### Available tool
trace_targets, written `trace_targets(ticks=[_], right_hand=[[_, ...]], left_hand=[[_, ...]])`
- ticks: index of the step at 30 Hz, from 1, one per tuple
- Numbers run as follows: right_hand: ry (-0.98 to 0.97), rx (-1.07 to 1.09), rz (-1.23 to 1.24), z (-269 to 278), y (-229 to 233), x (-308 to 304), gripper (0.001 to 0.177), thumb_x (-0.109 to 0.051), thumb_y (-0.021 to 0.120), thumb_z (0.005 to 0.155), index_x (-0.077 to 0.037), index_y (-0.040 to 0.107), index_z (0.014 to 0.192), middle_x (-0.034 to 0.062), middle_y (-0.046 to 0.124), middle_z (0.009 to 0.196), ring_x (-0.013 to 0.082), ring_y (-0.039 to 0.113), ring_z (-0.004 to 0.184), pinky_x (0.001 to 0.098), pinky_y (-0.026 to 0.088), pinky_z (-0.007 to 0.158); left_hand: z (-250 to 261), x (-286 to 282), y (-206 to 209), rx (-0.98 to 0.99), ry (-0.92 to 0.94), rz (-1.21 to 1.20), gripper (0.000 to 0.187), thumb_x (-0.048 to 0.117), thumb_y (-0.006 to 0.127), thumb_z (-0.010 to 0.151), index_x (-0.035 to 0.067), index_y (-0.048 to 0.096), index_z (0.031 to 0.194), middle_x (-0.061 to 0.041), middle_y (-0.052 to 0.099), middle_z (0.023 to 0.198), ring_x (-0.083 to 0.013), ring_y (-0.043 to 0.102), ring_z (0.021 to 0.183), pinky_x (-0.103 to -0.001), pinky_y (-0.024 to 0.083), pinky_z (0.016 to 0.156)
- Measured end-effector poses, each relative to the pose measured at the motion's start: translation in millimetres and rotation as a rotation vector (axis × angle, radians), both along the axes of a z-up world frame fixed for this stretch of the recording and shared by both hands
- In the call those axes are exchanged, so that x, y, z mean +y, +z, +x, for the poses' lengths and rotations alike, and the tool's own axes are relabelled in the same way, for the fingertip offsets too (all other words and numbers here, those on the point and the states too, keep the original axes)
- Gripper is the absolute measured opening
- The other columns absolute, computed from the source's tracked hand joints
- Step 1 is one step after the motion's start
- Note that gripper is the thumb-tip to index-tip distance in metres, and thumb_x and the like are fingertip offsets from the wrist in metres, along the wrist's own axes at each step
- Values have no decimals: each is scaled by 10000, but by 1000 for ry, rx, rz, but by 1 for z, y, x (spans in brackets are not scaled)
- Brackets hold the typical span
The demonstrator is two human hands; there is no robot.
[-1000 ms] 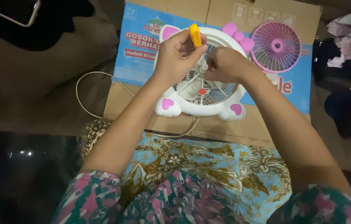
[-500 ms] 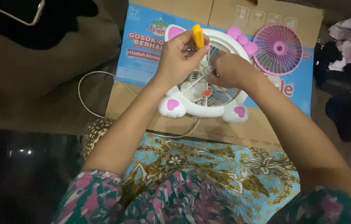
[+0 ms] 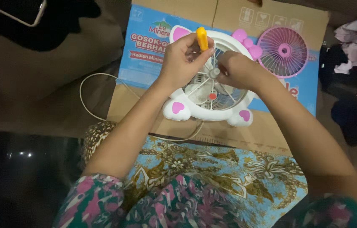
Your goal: The person uses a yellow screwdriver to remove screws from the base and rear of a small white electric fan. They detach the rear grille and set it aside, then continue unscrewing the base components.
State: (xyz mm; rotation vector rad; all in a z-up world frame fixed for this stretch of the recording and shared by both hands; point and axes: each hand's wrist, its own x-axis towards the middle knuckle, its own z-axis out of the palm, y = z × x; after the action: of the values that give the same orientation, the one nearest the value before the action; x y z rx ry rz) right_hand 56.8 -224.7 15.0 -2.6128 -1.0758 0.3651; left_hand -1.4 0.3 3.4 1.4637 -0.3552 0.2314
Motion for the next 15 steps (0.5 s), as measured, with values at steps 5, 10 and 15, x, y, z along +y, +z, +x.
trace_targets(ticks=[5, 10, 15], right_hand=[[-46, 101, 71, 1, 4, -7, 213, -172, 767, 777, -9, 707, 898, 157, 711, 808, 296, 668, 697, 416, 540, 676], [-97, 128, 50, -2, 3, -9, 255, -201, 794, 784, -15, 717, 940, 141, 732, 818, 276, 692, 708, 401, 549, 679], [-25, 59, 22, 0, 5, -5, 209, -196, 788, 821, -33, 754, 947, 154, 733, 825, 311, 681, 705, 425, 540, 686]], left_hand=[[1, 0, -1, 8, 9, -11, 176, 85, 744, 995, 16, 682, 1145, -31, 758, 1044, -66, 724, 978, -235, 617, 856], [2, -2, -2, 7, 16, -10, 185, 85, 747, 990, 14, 681, 1148, -42, 773, 1069, -85, 747, 1010, -247, 630, 887], [0, -2, 0, 25, 13, -6, 194, 82, 740, 982, 15, 678, 1153, -40, 766, 1075, -91, 749, 1021, -253, 637, 878]])
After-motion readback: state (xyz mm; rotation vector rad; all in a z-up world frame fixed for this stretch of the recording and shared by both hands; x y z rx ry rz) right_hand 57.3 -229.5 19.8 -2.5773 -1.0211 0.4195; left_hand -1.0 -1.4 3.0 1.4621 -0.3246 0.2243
